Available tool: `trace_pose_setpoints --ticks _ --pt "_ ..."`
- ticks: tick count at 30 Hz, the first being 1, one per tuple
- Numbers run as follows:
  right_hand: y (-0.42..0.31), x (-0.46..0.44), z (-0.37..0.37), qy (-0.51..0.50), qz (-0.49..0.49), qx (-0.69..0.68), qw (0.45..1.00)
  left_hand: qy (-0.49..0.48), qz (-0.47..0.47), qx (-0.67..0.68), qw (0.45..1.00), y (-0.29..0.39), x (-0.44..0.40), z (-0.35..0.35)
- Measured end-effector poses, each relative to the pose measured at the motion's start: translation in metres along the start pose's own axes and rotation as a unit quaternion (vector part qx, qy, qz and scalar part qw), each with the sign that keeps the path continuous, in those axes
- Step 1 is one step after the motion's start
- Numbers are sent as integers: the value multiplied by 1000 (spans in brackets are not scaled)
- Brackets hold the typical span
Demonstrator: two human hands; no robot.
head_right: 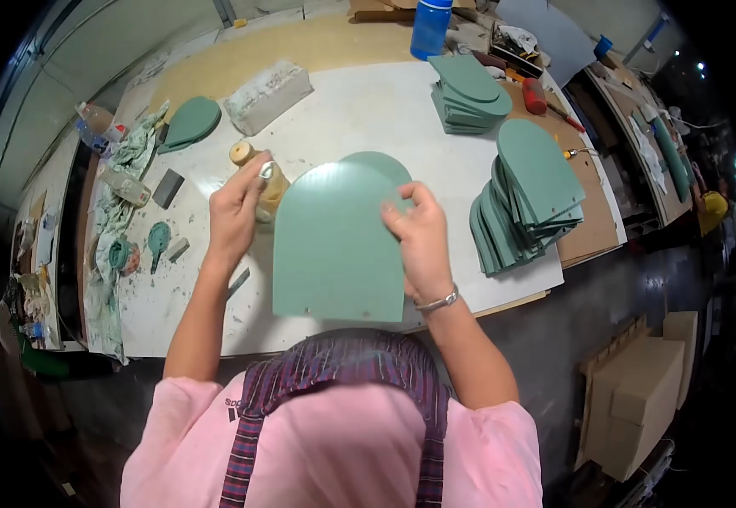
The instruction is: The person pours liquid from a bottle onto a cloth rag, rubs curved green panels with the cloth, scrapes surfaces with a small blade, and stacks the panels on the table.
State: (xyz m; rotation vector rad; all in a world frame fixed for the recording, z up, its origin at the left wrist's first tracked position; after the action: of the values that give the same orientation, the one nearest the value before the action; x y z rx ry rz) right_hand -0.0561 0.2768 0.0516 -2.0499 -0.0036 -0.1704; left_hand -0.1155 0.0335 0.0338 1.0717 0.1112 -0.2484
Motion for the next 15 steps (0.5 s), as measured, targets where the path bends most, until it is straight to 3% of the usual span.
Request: trace_pose_setpoints --ticks 2,3,6,7,8,10,11,13,14,15 --pt "14 6 -5 -34 4 38 999 6 -208 -69 976 78 15 -18" --pt "17 10 -8 -38 1 39 999 -3 -362 -198 911 105 17 -35" --pt "6 26 -14 -85 30 70 993 5 -338 -233 912 110 17 -39" --pt "4 31 -10 -85 33 72 993 -57 -210 -105 970 85 12 -34" --pt "1 34 -3 -68 68 73 993 -118 -74 28 990 58 12 -33" --pt "-5 33 14 -24 129 50 990 -170 78 21 982 8 26 -29" --pt "-8 28 20 -17 133 49 990 -176 73 20 981 -4 35 -30" --pt "-13 10 34 9 94 -120 988 -99 124 314 936 -15 47 -30" --pt "-1 -1 45 39 48 -130 990 -107 125 315 935 -9 46 -33" --pt "22 -9 49 36 -27 -208 977 -39 99 329 938 17 40 -26"
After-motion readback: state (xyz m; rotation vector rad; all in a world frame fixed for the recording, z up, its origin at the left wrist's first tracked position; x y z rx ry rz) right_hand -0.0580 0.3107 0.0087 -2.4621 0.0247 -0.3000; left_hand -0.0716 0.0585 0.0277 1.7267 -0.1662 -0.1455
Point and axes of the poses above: each hand's wrist, its own x-axis away from the middle knuckle, its own z-axis out of the back of the hand, y = z × x, the point moved 5 cm from there along -x, towards the middle knuckle, and after that the axes turned 4 degrees about -x, right-handed, at the moved point
